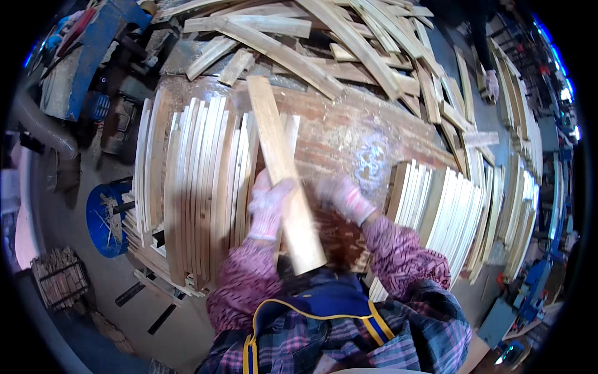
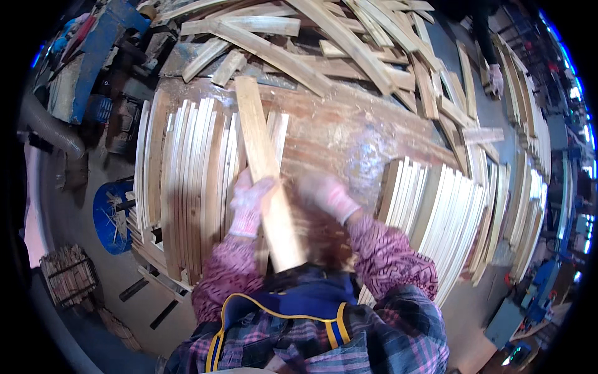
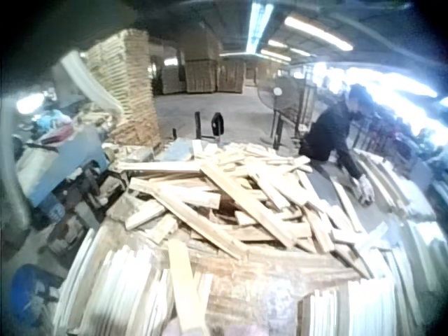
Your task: The person sorts through a large pile of wooden planks and strips on a workbench. They repeatedly pick up individual pieces, inspect them, and place them into a neat stack on the left side of the table. The person wears pink patterned gloves and a blue apron while working in a cluttered workshop environment.
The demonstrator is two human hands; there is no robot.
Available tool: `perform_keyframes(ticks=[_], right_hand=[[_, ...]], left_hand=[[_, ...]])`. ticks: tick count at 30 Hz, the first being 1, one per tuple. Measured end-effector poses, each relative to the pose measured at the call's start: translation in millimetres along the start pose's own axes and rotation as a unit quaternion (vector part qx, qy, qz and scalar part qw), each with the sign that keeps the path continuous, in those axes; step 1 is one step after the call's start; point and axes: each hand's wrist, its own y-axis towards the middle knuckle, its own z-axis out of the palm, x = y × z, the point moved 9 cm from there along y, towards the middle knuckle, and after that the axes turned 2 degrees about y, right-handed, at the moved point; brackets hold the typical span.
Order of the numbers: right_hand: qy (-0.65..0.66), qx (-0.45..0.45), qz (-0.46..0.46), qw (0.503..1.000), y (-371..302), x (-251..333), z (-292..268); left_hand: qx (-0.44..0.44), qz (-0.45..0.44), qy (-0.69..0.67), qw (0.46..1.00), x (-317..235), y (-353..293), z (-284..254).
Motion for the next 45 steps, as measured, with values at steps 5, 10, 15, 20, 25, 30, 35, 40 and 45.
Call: perform_keyframes(ticks=[5, 10, 15, 20, 25, 30, 35, 40, 45], right_hand=[[-0.388, -0.276, -0.045, 0.878, 156, 52, -152], [-0.431, -0.229, 0.078, 0.869, 223, 65, -173], [-0.140, -0.138, 0.008, 0.981, 140, 13, -169], [0.757, 0.061, 0.121, 0.639, -42, -56, -55], [0.839, 0.002, 0.125, 0.530, -123, -35, 25], [0.045, 0.091, 0.076, 0.992, -112, -20, 126], [-0.141, 0.049, 0.053, 0.987, 12, -5, 1], [-0.529, -0.547, 0.058, 0.646, 74, 30, -311], [-0.259, -0.330, 0.179, 0.890, 75, -19, -319]], left_hand=[[-0.049, 0.011, 0.183, 0.982, 31, -34, -95], [-0.033, -0.027, 0.135, 0.990, 54, -50, -115], [-0.018, 0.034, 0.386, 0.922, 45, -78, -73], [0.082, 0.004, 0.641, 0.763, 120, -84, -10], [0.088, -0.039, 0.470, 0.878, 113, -58, -11], [0.236, -0.006, 0.200, 0.951, 118, -18, 2], [0.011, -0.079, 0.456, 0.887, 81, -31, 14], [-0.011, 0.050, 0.448, 0.892, 47, -32, 22], [-0.002, 0.218, 0.386, 0.896, -44, 13, 84]])
